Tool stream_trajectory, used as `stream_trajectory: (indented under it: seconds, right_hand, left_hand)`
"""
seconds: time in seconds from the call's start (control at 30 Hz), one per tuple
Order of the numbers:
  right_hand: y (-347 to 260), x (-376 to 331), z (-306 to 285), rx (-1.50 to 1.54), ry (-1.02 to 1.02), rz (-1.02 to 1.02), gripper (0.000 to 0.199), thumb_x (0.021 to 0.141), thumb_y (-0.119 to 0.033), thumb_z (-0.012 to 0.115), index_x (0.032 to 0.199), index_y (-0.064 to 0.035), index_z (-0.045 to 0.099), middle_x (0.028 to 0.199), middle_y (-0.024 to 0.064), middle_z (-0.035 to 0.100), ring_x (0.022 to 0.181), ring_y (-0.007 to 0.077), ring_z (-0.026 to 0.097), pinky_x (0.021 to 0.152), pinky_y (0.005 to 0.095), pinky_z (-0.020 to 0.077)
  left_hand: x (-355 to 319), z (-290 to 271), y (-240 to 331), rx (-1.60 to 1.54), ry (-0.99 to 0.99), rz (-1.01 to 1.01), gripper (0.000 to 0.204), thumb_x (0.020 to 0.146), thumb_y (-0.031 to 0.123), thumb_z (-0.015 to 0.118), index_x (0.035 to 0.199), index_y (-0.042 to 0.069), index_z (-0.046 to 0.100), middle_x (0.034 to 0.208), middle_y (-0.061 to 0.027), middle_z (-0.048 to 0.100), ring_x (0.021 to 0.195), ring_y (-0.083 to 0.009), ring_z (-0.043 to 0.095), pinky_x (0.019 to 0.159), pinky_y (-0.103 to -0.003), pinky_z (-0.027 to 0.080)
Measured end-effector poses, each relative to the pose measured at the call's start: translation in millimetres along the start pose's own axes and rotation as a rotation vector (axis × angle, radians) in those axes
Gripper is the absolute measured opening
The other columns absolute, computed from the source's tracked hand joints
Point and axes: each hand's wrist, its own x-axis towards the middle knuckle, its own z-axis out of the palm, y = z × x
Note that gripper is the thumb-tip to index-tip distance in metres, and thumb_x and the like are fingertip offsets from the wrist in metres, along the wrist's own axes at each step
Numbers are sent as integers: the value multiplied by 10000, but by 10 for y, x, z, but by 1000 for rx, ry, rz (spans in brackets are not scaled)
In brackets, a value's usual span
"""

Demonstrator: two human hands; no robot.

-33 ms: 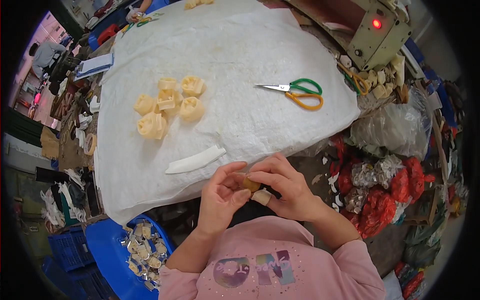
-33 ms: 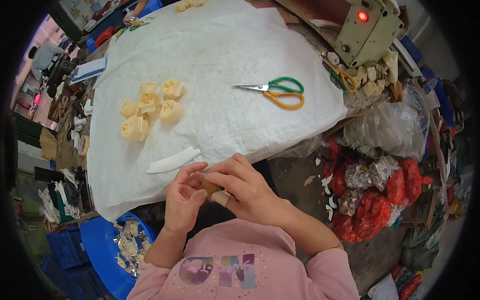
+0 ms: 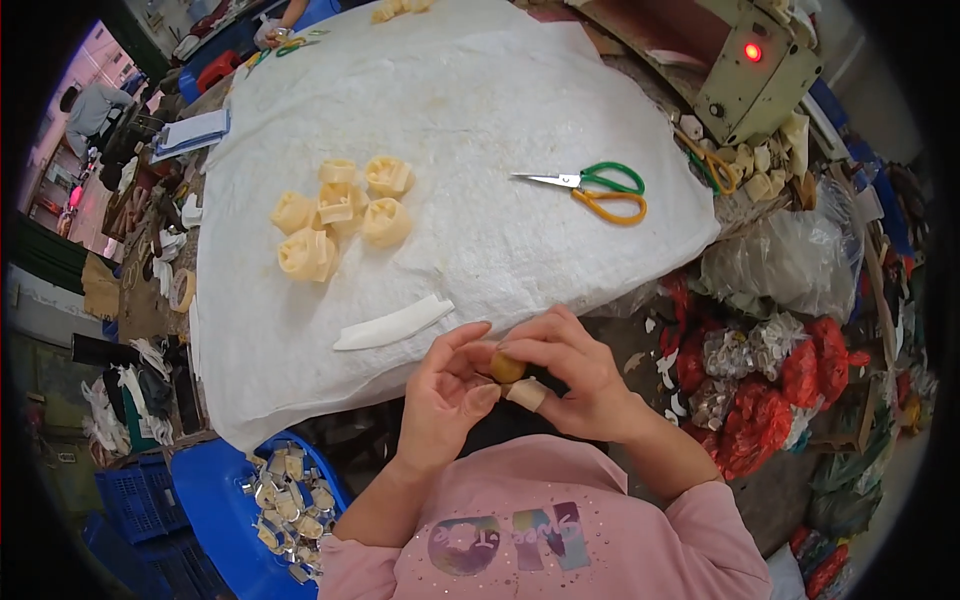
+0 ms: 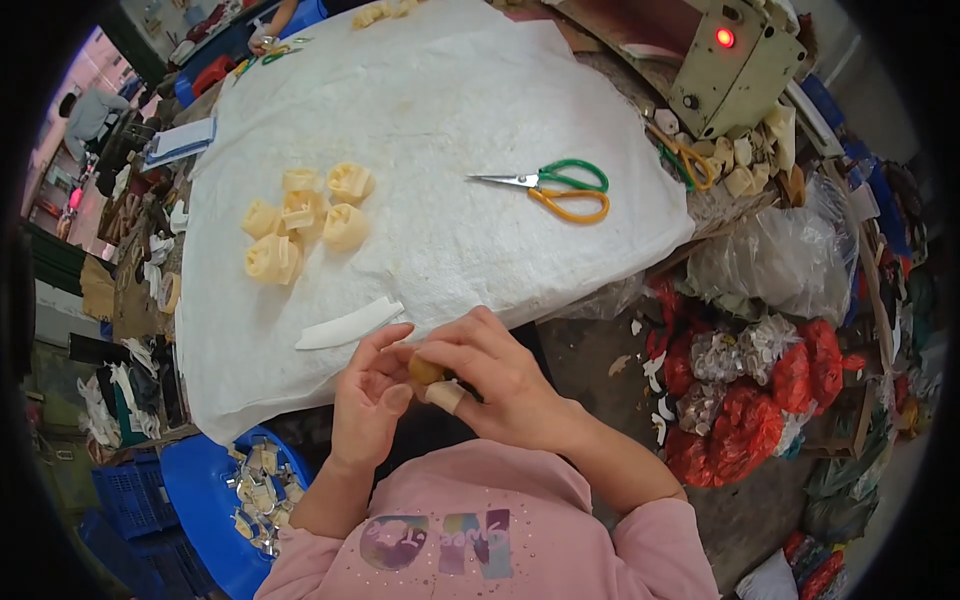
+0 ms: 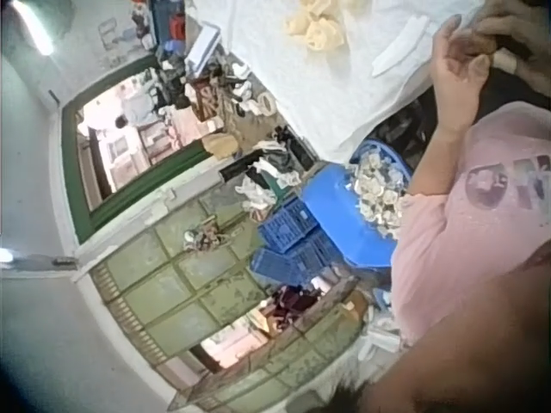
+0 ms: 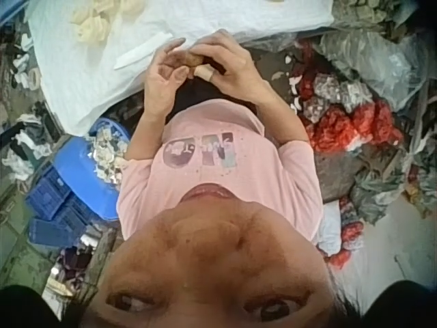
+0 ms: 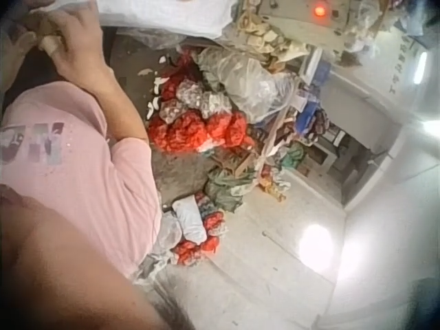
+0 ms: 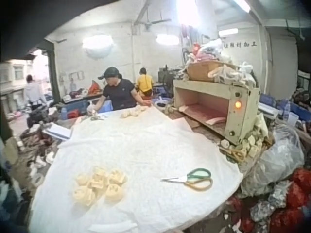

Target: Cutting and assembling small shoe components and decorative elements.

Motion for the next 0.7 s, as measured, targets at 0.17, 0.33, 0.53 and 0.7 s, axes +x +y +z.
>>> stream_trajectory:
  seconds: [0.17, 0.33, 0.53, 0.7]
  right_hand:
    - [47, -16, -123, 579, 81, 235, 351, 747, 36, 653, 1077, 7, 536, 1007, 84, 562, 871, 140, 543, 702, 280, 488]
    - [-41, 122, -220, 899, 109, 318, 307, 806, 13, 610, 1103, 25, 529, 1020, 98, 556, 901, 143, 559, 704, 264, 510]
    - [-108, 185, -163, 917, 27, 233, 308, 813, -7, 608, 1109, 20, 525, 1019, 97, 557, 897, 140, 559, 694, 258, 512]
    - [-130, 168, -199, 932, 37, 317, 304, 820, -19, 605, 1111, 18, 524, 1021, 96, 559, 909, 142, 559, 693, 246, 504]
  left_hand:
    - [-172, -365, -31, 231, 38, -12, 489, 838, 257, 631, 1218, 6, 454, 1091, -107, 554, 918, -177, 568, 757, -278, 458]
    - [-651, -1044, -342, 720, 70, -238, 373, 839, 187, 598, 1153, 1, 521, 1088, -128, 560, 942, -225, 570, 811, -300, 447]
    - [-1503, -2404, -1765, 790, 635, -588, 520, 912, 403, 430, 1270, 28, 460, 1277, -214, 466, 1163, -327, 470, 952, -389, 371]
    - [-1276, -2224, -1837, 166, 763, -825, 655, 917, 510, 336, 1334, 5, 360, 1337, -202, 410, 1230, -315, 408, 998, -401, 339]
